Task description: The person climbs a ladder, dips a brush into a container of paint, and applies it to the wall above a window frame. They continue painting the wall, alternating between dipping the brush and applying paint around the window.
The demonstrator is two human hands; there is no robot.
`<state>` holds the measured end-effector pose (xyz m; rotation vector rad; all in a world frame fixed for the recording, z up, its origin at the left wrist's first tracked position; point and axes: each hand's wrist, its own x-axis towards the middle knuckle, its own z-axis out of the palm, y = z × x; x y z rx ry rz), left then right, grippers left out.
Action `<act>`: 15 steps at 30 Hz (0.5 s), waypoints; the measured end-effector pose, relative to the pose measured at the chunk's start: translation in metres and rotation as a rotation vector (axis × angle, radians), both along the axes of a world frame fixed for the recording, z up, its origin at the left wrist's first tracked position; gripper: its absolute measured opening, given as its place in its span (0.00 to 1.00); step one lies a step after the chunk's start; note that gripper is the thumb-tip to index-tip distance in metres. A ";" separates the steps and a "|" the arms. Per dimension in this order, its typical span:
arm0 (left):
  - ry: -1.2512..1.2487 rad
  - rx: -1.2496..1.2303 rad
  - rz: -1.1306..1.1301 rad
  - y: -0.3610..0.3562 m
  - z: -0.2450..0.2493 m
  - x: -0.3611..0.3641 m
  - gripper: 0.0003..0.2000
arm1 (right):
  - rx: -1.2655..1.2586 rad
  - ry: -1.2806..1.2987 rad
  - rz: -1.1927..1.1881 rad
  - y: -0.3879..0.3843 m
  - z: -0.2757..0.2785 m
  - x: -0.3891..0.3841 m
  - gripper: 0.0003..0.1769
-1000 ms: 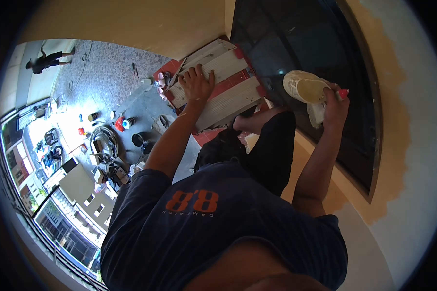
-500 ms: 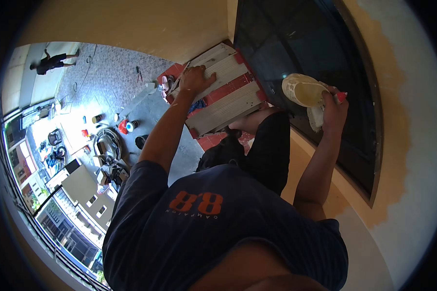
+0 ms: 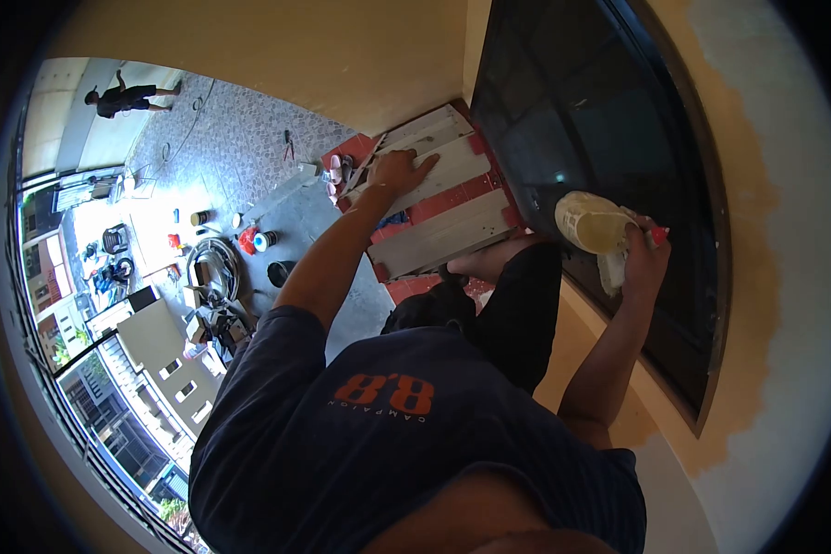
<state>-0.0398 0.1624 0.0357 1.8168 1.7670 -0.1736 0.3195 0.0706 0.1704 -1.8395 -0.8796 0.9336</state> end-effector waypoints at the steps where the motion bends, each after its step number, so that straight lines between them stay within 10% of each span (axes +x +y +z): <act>1: -0.014 0.011 0.047 -0.002 0.006 0.003 0.32 | -0.023 -0.005 0.002 0.002 -0.001 0.000 0.11; 15: 0.067 0.129 0.228 -0.032 0.006 0.007 0.24 | -0.175 0.036 0.218 0.044 0.028 -0.003 0.09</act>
